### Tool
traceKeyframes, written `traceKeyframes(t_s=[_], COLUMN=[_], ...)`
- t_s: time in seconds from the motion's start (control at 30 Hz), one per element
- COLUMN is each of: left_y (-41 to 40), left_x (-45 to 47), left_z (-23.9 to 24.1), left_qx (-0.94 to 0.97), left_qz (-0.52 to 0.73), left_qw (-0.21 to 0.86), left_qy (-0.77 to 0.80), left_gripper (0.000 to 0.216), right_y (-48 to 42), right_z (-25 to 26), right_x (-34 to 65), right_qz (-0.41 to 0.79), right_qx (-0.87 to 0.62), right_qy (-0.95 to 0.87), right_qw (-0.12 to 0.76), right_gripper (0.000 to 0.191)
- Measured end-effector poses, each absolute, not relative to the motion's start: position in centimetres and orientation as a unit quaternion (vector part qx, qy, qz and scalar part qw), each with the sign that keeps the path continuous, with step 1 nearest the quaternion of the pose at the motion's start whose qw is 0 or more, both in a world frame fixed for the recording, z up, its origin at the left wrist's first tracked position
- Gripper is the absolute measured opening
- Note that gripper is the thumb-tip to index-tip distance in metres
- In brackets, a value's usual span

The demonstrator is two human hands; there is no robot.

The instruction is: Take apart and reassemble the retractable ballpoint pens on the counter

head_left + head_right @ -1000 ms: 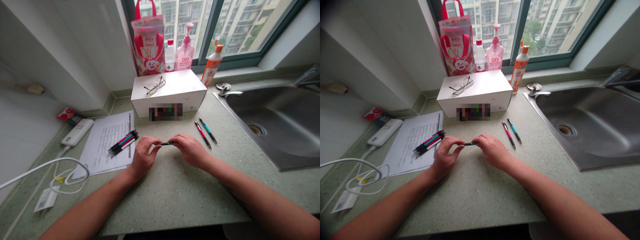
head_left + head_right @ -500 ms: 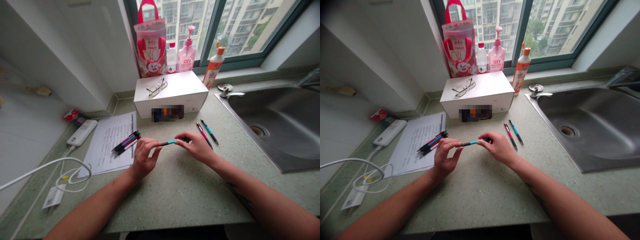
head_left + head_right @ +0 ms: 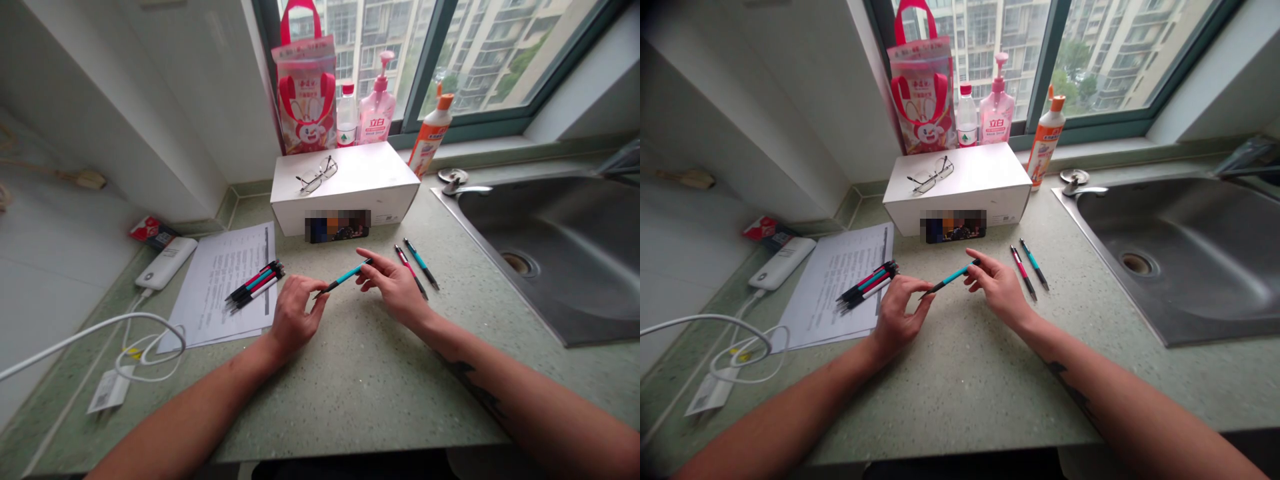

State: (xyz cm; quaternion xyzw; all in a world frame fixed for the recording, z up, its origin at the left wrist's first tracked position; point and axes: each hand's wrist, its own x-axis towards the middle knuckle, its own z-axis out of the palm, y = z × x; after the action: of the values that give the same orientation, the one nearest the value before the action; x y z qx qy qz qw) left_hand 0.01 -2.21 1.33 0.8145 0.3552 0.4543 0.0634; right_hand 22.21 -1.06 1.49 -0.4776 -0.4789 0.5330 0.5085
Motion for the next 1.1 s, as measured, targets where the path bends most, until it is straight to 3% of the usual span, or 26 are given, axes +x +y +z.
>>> traceKeyframes(t_s=[0.43,0.63,0.7,0.77,0.87,0.93,1.1], left_y=[-2.4,-2.4,-2.5,-2.5,-2.5,-2.5,-2.6], left_x=[0.2,0.2,0.2,0.2,0.2,0.2,0.2], left_z=[1.3,1.2,1.3,1.3,1.3,1.3,1.3], left_qx=[0.812,0.825,0.829,0.828,0.825,0.824,0.821], left_qz=[0.45,0.436,0.431,0.427,0.429,0.432,0.437], left_qw=[0.085,0.097,0.106,0.116,0.117,0.111,0.102], left_qy=[0.363,0.346,0.341,0.344,0.35,0.351,0.354], left_gripper=[0.014,0.014,0.015,0.016,0.014,0.013,0.013], right_y=[-1.3,-1.6,-1.4,-1.0,-0.1,0.3,0.8], right_z=[2.0,2.3,2.5,2.6,3.0,3.2,3.3], right_x=[22.0,21.7,22.2,23.3,25.5,26.9,28.5], right_qz=[0.574,0.587,0.55,0.434,0.167,0.062,0.012], right_qx=[-0.443,-0.42,-0.44,-0.504,-0.639,-0.701,-0.801], right_qy=[-0.442,-0.471,-0.498,-0.546,-0.618,-0.626,-0.588], right_qw=[0.528,0.507,0.506,0.51,0.426,0.335,0.112], right_gripper=[0.059,0.031,0.03,0.033,0.037,0.039,0.036])
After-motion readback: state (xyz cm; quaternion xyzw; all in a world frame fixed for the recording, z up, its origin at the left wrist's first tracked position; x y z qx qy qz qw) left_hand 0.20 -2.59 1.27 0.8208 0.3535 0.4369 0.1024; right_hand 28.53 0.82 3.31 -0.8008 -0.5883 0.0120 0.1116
